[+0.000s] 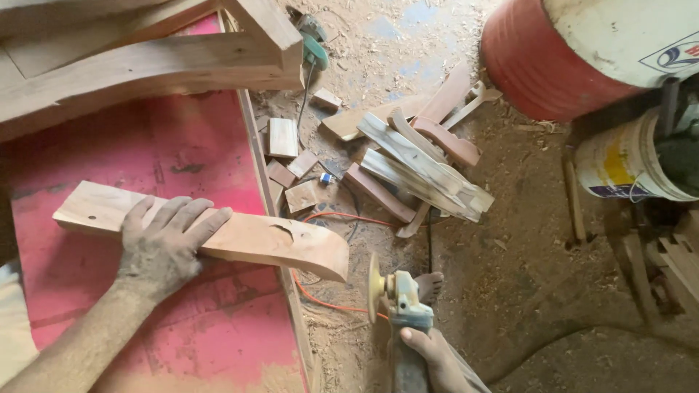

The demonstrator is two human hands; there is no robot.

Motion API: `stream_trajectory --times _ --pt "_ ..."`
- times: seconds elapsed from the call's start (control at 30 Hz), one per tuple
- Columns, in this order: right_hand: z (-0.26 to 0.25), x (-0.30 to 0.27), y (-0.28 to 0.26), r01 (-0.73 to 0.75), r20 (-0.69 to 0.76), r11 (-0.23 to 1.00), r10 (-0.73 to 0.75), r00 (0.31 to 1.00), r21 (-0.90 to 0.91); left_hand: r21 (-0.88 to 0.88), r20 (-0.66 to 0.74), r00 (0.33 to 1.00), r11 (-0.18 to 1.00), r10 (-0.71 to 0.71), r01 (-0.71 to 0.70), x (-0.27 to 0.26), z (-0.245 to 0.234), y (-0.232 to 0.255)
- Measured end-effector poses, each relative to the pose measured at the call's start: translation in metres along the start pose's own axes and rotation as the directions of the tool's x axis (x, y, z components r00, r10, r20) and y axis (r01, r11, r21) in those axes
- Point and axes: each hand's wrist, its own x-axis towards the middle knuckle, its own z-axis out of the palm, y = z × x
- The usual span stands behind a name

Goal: Sand and shape wooden furniture components using a handheld angle grinder with a sanding disc.

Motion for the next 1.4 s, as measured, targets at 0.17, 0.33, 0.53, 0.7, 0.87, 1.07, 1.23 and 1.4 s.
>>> stream_trajectory --times 0.17,0.33,0.53,0.7,0.87,1.07,1.23,1.4 --pt "0.001 0.016 0.0 -0.064 -0.032 0.985 0.059 0.998 -0.157 -0.034 0.037 0.999 0.999 -0.01 0.012 0.008 -0.009 0.0" --pt "0.02 0.008 -0.039 -0.026 0.162 0.988 0.051 0.985 -0.155 -0.018 0.028 1.0 1.0 -0.003 0.003 0.008 -0.005 0.0" --pt "0.047 -0.003 -0.098 0.038 0.047 0.846 -0.015 0.999 -0.532 -0.015 -0.037 0.999 1.0 -0.006 0.006 0.004 -0.003 -0.001" --pt "0.09 -0.02 -0.151 0.085 0.037 0.59 -0.092 0.995 -0.803 -0.07 -0.089 0.996 0.998 -0.006 0.0 0.001 0.003 -0.005" --pt "0.146 -0.038 -0.183 0.099 0.084 0.204 -0.079 0.993 -0.974 -0.048 -0.084 0.996 0.999 0.003 -0.007 -0.002 0.007 -0.007" --pt "0.203 -0.065 -0.181 0.062 0.064 -0.054 -0.035 0.997 -0.997 -0.118 -0.15 0.988 0.993 -0.025 0.008 -0.012 0.008 -0.002" --pt "0.142 -0.066 -0.111 -0.055 -0.075 0.11 -0.187 0.979 -0.992 -0.078 -0.155 0.984 0.994 -0.093 0.081 -0.036 0.026 -0.015" --pt "0.115 -0.061 -0.064 0.056 -0.247 0.6 -0.411 0.878 -0.798 -0.075 -0.067 0.982 0.982 -0.176 0.171 -0.055 0.015 -0.051"
